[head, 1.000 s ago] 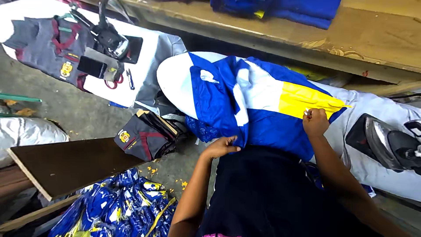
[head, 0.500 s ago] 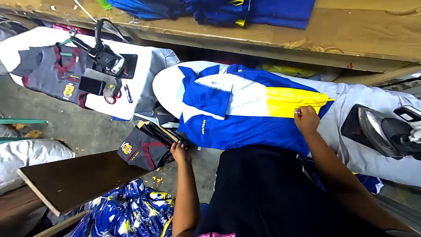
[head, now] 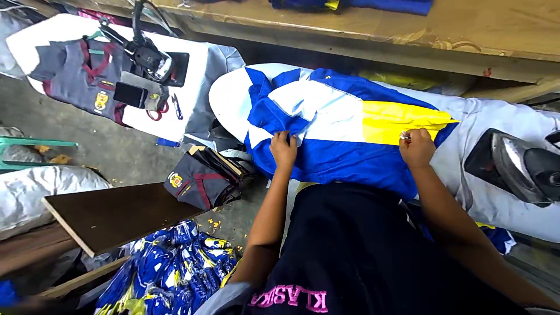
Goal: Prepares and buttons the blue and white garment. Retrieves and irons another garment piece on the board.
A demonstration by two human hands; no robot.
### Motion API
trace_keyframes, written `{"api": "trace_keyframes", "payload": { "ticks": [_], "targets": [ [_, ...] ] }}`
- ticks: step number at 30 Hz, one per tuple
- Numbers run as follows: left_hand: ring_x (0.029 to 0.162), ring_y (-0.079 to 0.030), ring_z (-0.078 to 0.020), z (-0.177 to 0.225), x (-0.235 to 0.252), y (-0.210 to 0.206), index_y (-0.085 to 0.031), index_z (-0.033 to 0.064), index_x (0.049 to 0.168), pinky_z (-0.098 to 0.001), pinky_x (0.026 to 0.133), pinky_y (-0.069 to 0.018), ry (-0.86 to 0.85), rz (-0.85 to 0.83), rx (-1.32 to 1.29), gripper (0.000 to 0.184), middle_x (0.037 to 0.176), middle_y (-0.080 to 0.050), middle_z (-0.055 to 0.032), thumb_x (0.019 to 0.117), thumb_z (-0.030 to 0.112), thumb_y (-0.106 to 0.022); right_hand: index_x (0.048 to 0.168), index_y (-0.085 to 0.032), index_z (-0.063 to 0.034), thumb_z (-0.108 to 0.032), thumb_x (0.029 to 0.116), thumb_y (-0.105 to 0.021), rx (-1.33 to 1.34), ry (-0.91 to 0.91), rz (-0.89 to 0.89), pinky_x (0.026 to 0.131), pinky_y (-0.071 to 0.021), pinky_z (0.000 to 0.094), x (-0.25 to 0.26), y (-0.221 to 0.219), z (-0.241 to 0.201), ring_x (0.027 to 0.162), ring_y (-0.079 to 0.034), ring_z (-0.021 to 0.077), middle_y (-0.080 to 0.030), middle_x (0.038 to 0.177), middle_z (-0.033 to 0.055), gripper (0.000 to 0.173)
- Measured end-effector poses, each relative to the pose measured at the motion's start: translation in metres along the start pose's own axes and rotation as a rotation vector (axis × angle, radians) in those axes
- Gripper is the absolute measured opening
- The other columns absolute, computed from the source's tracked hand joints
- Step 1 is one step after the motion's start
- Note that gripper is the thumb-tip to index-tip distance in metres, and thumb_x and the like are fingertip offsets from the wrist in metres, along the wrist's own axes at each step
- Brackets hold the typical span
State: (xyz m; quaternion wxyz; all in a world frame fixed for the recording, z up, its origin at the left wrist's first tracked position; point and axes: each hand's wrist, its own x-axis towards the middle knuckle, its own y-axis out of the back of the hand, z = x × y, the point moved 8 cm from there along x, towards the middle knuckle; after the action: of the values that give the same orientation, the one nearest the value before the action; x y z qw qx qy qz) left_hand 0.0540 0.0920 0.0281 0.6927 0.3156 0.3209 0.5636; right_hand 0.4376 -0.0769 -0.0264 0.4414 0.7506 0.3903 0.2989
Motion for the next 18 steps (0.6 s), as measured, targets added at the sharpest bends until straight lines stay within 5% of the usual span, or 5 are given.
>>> {"api": "trace_keyframes", "payload": {
  "ticks": [4,8,12,18],
  "targets": [
    [0.114,-0.060,-0.0199,-0.016,-0.003,0.014,-0.055,-0.0064,0.132,-0.0380,0.100,-0.0489,0.251,0.027,-0.777,0.035,0.126,-0.061,-0.0185,0.1108,0.017,-0.039,0.110,-0.066,0.0108,-0.010,0.0979,-0.058,0.045,0.010,-0.007,0.080,-0.0500,0.0698,-0.002,0.001,-0.002,0.104,-0.064,0.0559,-0.064,0.112,0.0357,0.025],
    [0.106,-0.064,-0.0152,-0.007,-0.017,0.015,-0.040,0.0080,0.139,-0.0354,0.096,-0.0534,0.391,-0.011,-1.397,0.031,0.118,-0.061,-0.0061,0.1133,0.019,-0.028,0.105,-0.067,0.0131,-0.013,0.1023,-0.055,0.208,0.161,0.042,0.076,-0.0540,0.0629,-0.007,0.015,-0.054,0.091,-0.068,0.0502,-0.067,0.102,0.0335,0.028],
    [0.114,-0.063,-0.0175,0.013,-0.033,0.017,-0.034,0.0121,0.147,-0.0387,0.101,-0.0526,0.335,-0.059,-1.538,0.035,0.127,-0.060,-0.0059,0.1132,0.020,-0.025,0.100,-0.069,0.0106,-0.007,0.0999,-0.057,0.444,0.428,0.059,0.070,-0.0584,0.0495,-0.011,0.037,-0.148,0.082,-0.071,0.0388,-0.069,0.098,0.0280,0.021],
    [0.118,-0.061,-0.0176,0.036,-0.052,0.019,-0.043,0.0107,0.142,-0.0401,0.102,-0.0512,0.238,-0.201,-1.400,0.035,0.128,-0.061,-0.0052,0.1114,0.018,-0.028,0.125,-0.070,0.0011,-0.011,0.1019,-0.055,0.578,0.800,-0.169,0.075,-0.0606,0.0519,-0.021,0.032,-0.273,0.103,-0.073,0.0358,-0.066,0.135,0.0210,0.030]
  ]
}}
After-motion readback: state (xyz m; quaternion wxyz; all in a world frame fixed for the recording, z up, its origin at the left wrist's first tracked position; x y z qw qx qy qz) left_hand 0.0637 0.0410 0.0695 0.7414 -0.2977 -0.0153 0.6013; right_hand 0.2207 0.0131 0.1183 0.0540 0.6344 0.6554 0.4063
